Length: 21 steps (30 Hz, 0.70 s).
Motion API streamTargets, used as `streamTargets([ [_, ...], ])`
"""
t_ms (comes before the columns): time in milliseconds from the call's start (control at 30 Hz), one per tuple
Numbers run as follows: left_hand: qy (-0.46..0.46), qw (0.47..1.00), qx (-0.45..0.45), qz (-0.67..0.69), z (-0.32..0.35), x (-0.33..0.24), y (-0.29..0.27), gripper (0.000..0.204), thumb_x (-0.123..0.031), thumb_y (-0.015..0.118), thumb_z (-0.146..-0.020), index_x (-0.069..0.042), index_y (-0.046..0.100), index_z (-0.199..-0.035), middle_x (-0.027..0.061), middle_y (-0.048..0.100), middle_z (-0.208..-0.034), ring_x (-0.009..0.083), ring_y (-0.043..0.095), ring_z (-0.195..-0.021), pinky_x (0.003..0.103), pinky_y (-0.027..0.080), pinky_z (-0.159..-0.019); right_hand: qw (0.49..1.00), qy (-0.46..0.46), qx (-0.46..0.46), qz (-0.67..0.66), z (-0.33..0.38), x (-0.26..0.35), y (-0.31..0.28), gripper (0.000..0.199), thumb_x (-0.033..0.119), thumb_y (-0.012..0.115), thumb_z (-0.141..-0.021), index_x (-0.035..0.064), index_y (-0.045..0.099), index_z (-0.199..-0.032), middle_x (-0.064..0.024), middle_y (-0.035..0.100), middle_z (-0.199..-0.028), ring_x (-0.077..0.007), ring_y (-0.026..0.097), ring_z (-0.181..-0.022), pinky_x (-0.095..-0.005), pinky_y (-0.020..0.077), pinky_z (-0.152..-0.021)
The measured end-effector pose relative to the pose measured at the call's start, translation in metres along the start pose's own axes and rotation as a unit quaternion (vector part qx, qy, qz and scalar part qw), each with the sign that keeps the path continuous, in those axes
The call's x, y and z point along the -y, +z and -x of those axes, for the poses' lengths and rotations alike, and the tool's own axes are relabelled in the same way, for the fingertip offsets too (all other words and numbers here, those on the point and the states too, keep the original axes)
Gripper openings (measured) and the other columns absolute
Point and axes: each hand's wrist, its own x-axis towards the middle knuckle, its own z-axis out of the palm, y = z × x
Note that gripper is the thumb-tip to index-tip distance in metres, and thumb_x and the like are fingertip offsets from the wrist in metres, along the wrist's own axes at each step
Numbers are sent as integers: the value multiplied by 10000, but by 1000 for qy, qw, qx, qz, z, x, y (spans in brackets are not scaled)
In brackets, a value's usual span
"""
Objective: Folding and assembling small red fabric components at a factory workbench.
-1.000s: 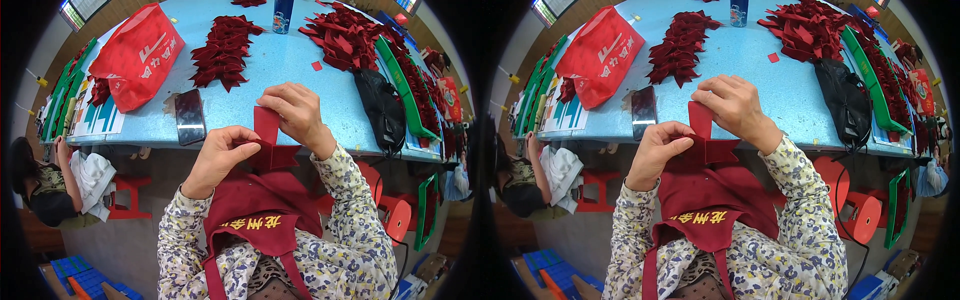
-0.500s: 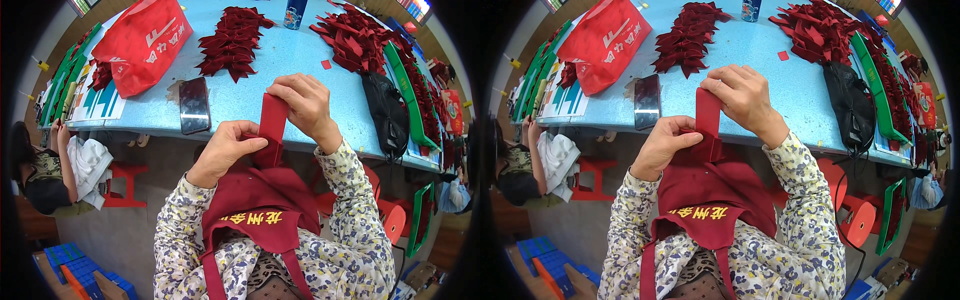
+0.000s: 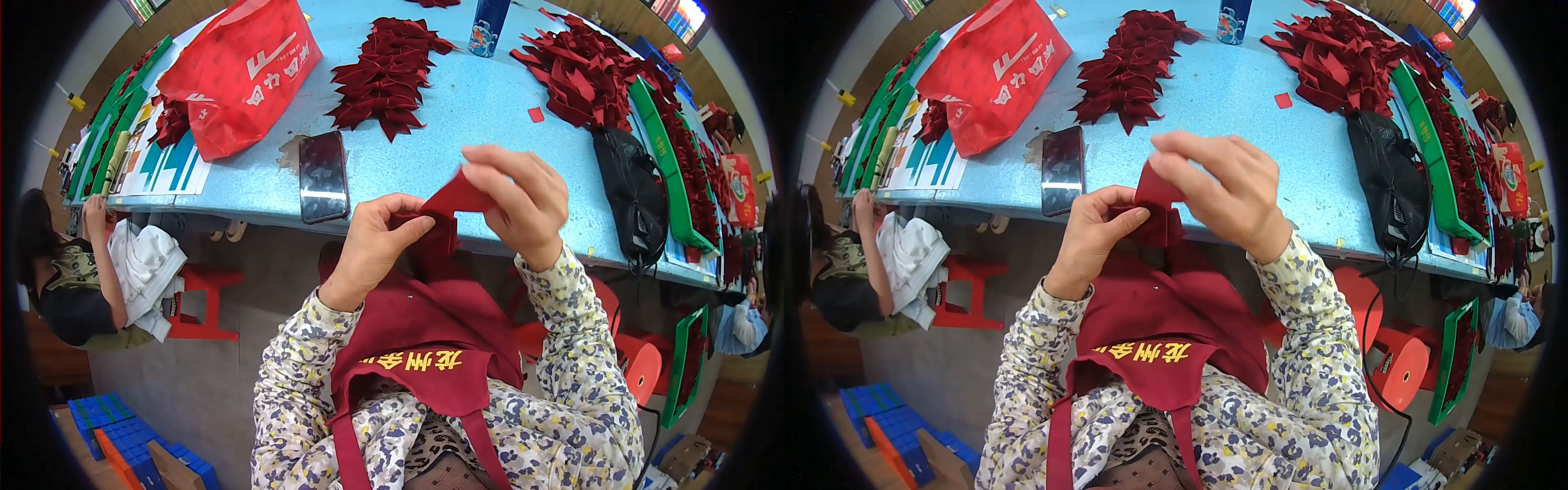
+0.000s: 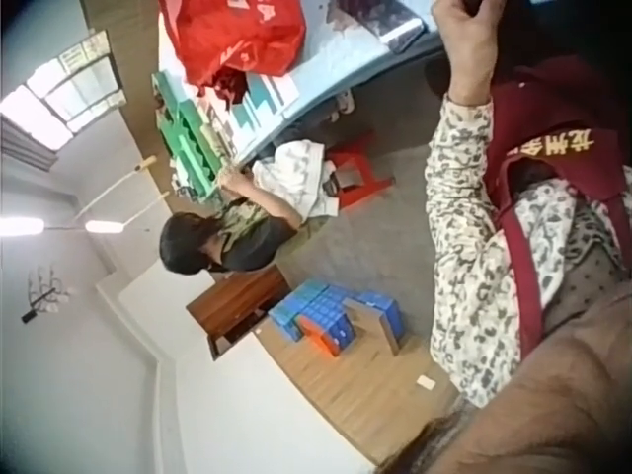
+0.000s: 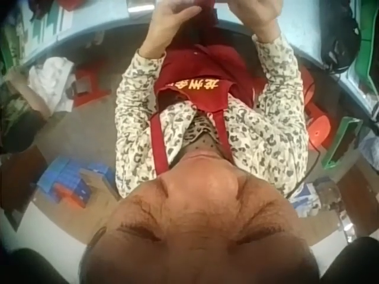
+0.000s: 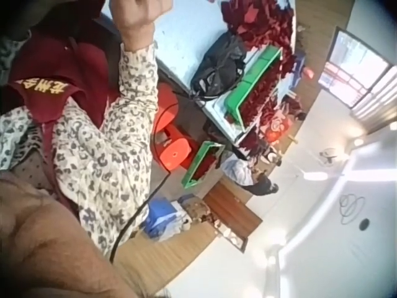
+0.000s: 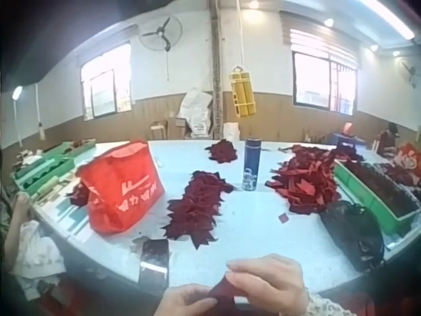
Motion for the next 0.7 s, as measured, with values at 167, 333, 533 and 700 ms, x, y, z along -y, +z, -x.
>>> streamTargets([
  [167, 71, 996, -46, -14, 6, -10, 0, 165, -48, 610, -839, 42, 610, -978, 40, 649, -839, 70, 592, -759, 200, 481, -683, 991, -105, 70, 31, -12, 42, -39, 188, 56, 646, -711, 105, 623, -891, -22, 636, -980, -158, 616, -787, -295, 476, -681],
  [333, 154, 985, -72, -34, 3, -27, -2, 166, -34, 601, -847, 38, 605, -997, 40, 647, -855, 74, 594, -778, 202, 485, -679, 957, -280, 38, 68, -16, 59, -38, 116, 136, 638, -754, 167, 627, -866, 50, 628, -955, -81, 573, -823, -243, 421, -733],
  [533, 207, 974, -81, -46, 8, -36, -2, 167, 0, 595, -846, 40, 600, -1008, 44, 641, -882, 79, 597, -786, 202, 484, -696, 891, -423, -164, -9, -17, 83, -44, 88, 150, 602, -791, 179, 630, -868, 92, 623, -887, -18, 541, -756, -239, 412, -699],
  [700, 253, 963, -68, -58, 7, -42, 4, 184, 21, 597, -839, 44, 595, -1022, 55, 631, -926, 85, 601, -804, 208, 486, -727, 911, -345, -184, -128, -15, 79, -62, 81, 121, 578, -799, 159, 622, -855, 66, 624, -832, -68, 553, -762, -259, 418, -692],
])
